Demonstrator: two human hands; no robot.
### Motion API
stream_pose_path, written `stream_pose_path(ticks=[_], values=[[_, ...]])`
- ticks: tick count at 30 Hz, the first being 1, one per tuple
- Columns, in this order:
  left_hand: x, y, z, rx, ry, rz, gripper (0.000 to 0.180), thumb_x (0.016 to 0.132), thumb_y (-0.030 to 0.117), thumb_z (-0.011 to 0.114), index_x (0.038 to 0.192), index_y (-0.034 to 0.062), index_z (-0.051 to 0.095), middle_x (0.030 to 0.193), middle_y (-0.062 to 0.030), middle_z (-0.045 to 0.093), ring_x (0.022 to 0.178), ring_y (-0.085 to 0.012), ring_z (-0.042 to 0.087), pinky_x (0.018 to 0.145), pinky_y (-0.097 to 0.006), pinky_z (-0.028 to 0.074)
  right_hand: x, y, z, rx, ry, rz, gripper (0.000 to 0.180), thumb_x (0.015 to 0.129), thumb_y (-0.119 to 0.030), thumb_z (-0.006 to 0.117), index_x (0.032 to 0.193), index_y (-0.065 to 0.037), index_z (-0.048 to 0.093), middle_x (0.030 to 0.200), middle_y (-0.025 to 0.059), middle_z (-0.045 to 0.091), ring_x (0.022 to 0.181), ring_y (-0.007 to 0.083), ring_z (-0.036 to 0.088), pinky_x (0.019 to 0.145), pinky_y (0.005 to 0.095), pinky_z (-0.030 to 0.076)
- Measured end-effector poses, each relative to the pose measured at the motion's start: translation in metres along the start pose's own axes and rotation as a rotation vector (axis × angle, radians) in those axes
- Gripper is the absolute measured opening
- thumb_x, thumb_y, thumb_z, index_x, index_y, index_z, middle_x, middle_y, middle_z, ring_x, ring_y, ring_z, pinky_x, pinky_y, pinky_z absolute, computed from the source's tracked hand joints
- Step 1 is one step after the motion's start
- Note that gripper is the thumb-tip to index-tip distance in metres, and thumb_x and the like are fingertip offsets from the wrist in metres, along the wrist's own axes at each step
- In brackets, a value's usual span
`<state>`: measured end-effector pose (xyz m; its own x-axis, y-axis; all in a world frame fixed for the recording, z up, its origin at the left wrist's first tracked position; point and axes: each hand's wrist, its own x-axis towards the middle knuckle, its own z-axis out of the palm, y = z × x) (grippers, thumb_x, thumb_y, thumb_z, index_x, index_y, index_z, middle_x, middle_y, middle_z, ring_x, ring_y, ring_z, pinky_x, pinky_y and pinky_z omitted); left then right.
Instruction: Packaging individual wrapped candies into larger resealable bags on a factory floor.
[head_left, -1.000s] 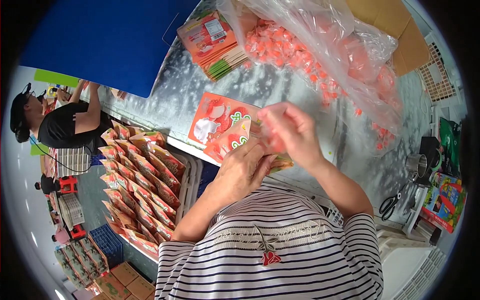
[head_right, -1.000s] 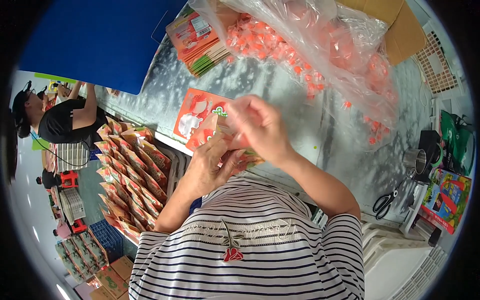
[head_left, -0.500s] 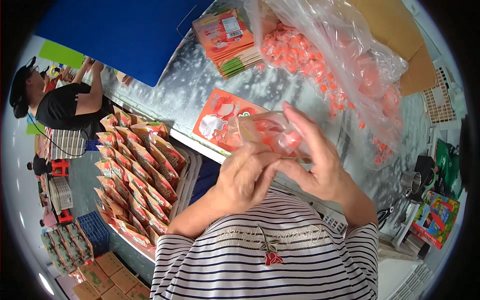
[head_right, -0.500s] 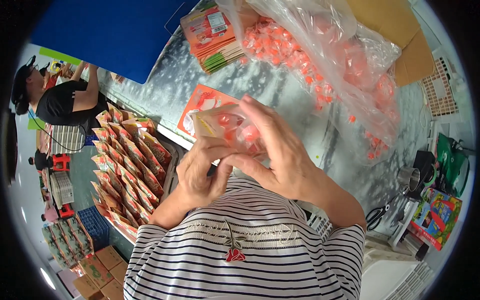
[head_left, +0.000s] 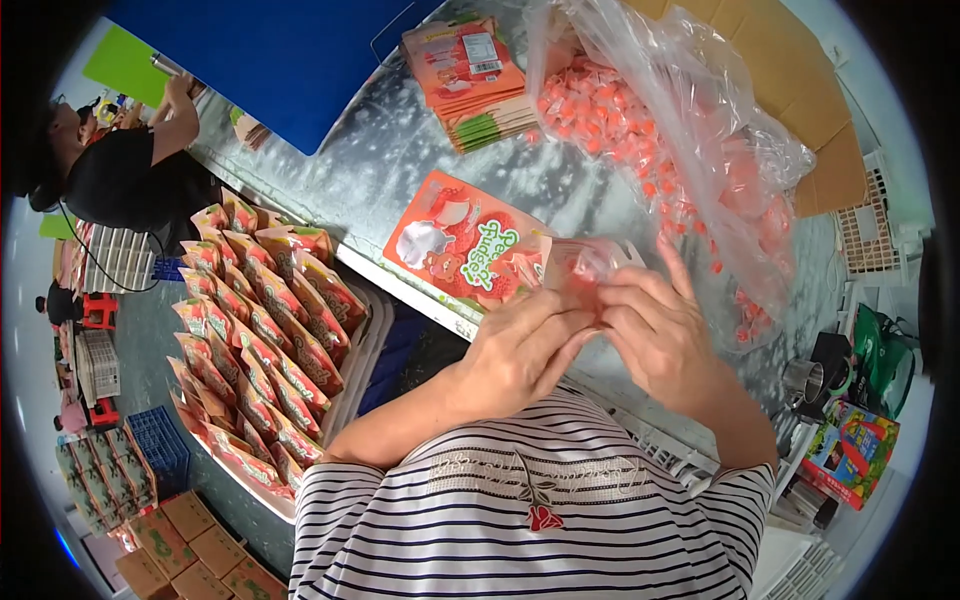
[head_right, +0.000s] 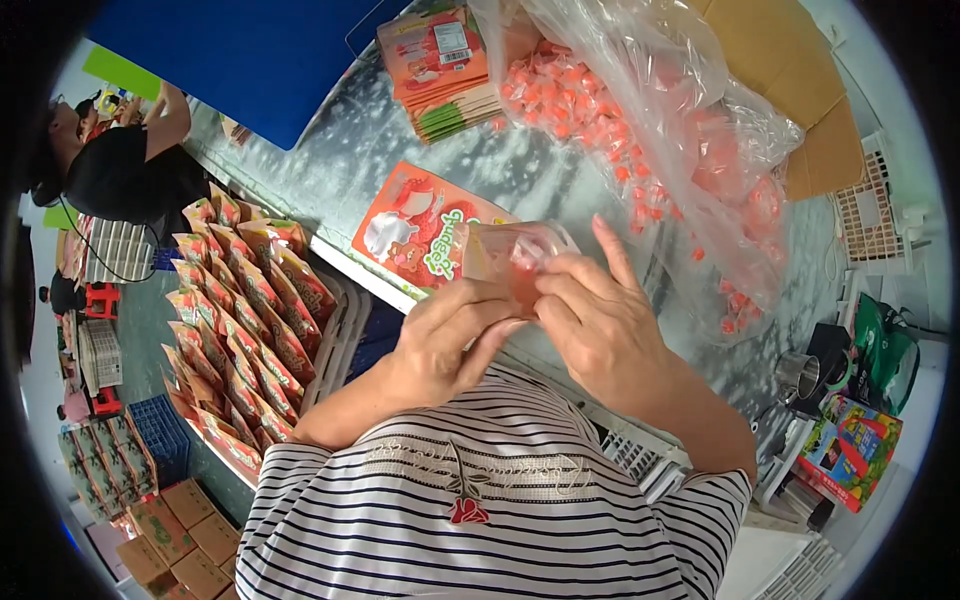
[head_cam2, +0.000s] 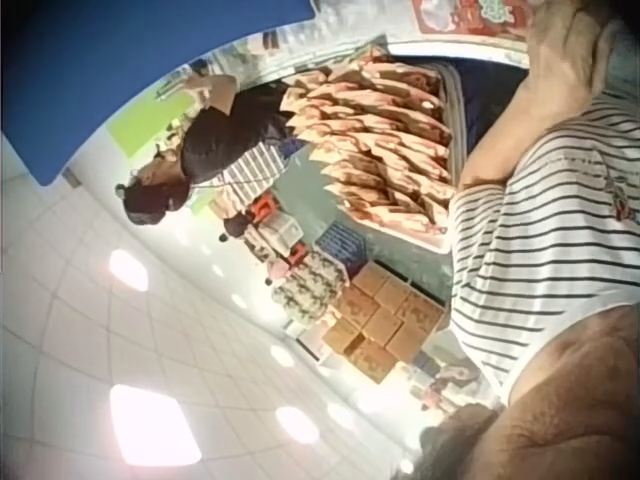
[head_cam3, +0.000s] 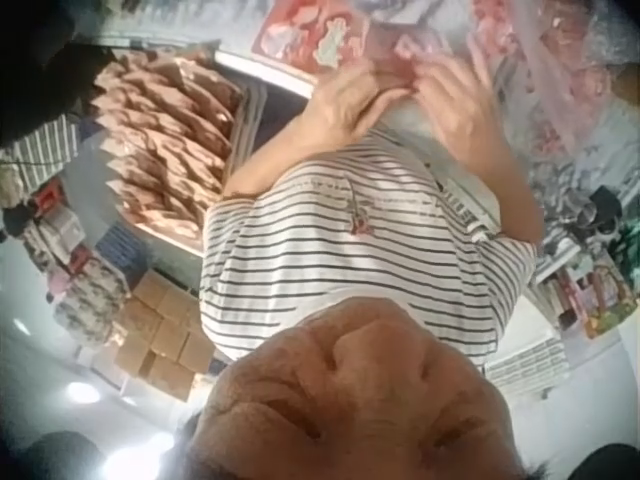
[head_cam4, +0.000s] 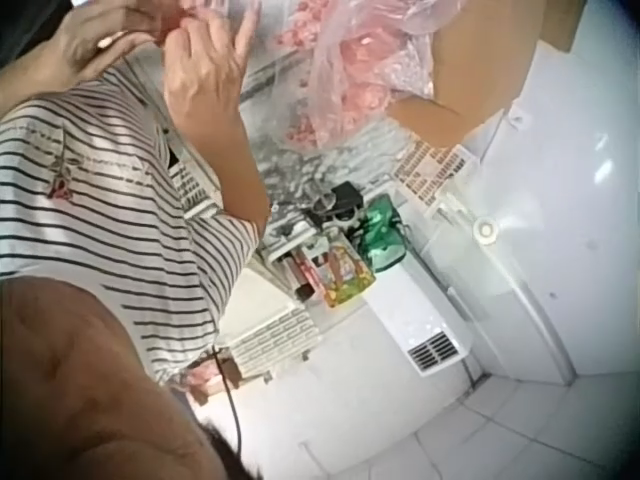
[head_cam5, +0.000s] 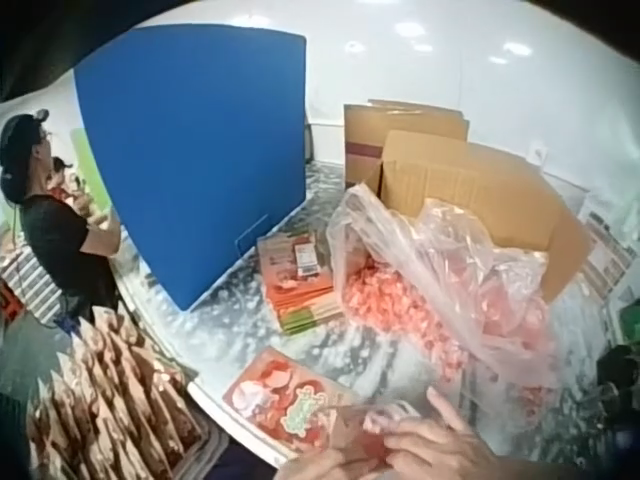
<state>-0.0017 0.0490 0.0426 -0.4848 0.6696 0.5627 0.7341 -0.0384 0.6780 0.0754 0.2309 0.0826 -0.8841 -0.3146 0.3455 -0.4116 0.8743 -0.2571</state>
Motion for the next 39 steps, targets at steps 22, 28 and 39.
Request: stream_pose_path(ticks=[22,28,39], values=[[-0.011,0.001,-0.015,-0.451,-0.369,-0.253,0.042,0.101,0.025,0.038,0.125,-0.0057,0.053,0.129,-0.0223,0.054,0.117,-0.036,0.054,0.098,-0.04,0.043,0.005,-0.02,-0.058,0.38,-0.526,0.119,0.044,0.08,-0.029,0.071,0.108,0.003,0.057,0.103,0.0161,0.063,0.094,0.0371,0.059,0.081,0.0424,0.046],[-0.018,0.008,0.0,-0.583,-0.356,-0.307,0.04,0.102,0.022,0.034,0.123,-0.0069,0.054,0.126,-0.0226,0.056,0.117,-0.0337,0.055,0.098,-0.039,0.044,0.025,-0.012,-0.038,0.614,-1.07,0.372,0.035,0.083,-0.021,0.066,0.1,0.007,0.053,0.108,0.0198,0.056,0.104,0.0385,0.053,0.087,0.0437,0.045],[-0.029,0.005,0.004,-0.68,-0.292,-0.495,0.041,0.103,0.026,0.037,0.116,-0.0073,0.057,0.105,-0.0183,0.064,0.095,-0.0247,0.062,0.085,-0.033,0.048,0.022,0.001,-0.034,0.445,-0.995,0.112,0.027,0.081,-0.019,0.067,0.09,0.004,0.055,0.098,0.0175,0.06,0.089,0.0348,0.06,0.074,0.044,0.048]])
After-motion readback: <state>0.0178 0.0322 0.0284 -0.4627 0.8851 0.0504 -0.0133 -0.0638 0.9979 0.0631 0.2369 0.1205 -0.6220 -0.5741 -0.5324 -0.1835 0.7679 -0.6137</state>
